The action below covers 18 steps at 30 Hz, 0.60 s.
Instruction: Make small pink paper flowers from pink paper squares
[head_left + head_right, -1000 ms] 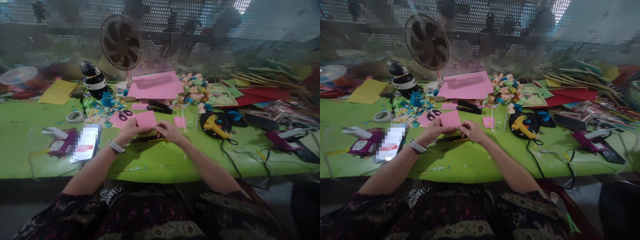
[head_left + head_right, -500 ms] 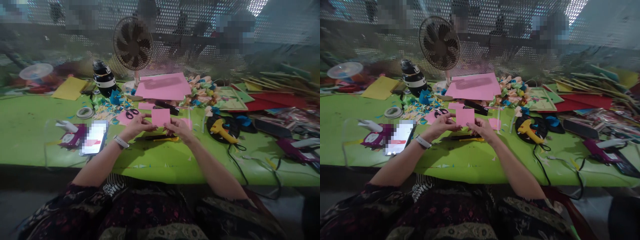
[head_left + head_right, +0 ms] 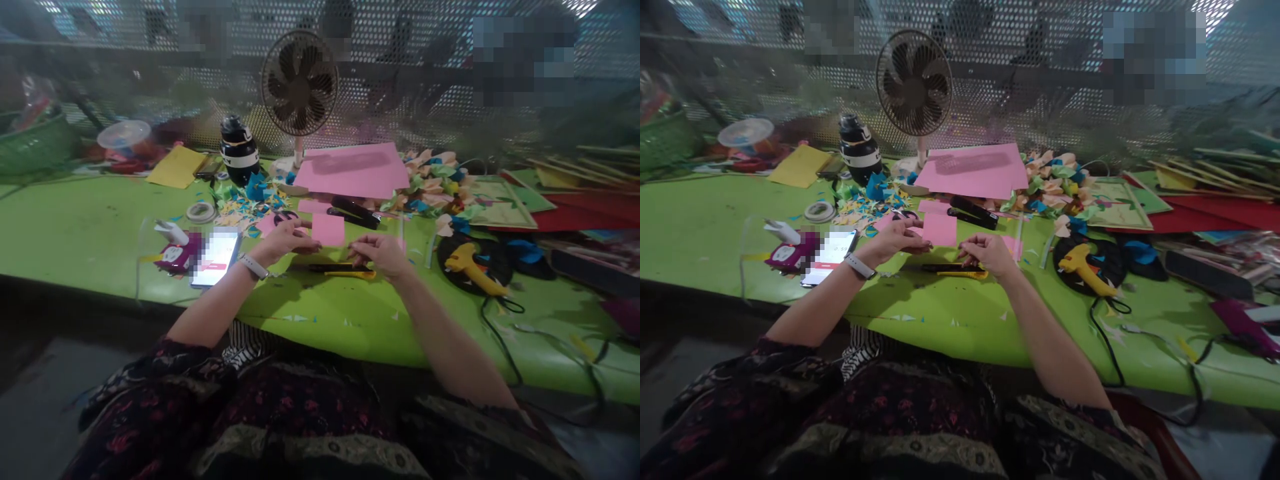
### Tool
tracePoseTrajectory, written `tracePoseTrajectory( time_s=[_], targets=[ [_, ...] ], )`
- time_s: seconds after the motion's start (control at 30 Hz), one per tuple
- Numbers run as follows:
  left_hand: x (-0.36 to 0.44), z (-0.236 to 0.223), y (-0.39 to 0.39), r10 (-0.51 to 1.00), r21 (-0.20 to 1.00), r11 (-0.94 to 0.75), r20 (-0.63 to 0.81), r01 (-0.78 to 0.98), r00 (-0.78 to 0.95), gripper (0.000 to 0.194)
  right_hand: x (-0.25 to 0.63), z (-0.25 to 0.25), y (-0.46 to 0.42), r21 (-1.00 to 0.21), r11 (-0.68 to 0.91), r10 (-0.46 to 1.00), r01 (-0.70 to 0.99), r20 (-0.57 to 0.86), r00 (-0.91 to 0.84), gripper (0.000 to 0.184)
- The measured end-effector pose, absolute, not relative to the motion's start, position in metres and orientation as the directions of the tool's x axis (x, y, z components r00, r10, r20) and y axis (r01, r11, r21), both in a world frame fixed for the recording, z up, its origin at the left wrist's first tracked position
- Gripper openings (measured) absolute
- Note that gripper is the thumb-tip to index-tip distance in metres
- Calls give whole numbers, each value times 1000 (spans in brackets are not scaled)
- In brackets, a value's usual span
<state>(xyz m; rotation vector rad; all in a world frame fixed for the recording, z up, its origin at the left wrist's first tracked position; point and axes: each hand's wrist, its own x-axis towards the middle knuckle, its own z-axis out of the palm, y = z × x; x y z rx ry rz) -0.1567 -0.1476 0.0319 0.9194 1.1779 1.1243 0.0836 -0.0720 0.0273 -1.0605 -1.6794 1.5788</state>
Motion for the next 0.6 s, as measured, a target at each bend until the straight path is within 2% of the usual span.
tracePoseTrajectory(
  time_s=[0.1, 0.2, 0.47, 0.53, 0.6],
  targets=[
    [-172, 36, -172, 953, 946, 292, -299, -138, -36, 58, 81, 26, -72, -991, -19, 864, 130, -82, -498, 40],
    [-190, 39, -204, 910, 928, 359, -372, -101, -185, 55, 78, 23, -74, -988, 10, 853, 155, -72, -516, 38],
    [-227, 38, -236, 818, 910, 409, -336, 62, -467, 17, 73, 19, -79, -978, 50, 818, 200, -75, -570, 35],
    [-233, 39, -238, 812, 909, 405, -307, 101, -497, 28, 74, 20, -80, -975, 54, 821, 217, -80, -566, 34],
    [-237, 41, -241, 819, 917, 380, -271, 124, -506, 49, 75, 20, -81, -966, 56, 822, 252, -99, -560, 33]
  ],
)
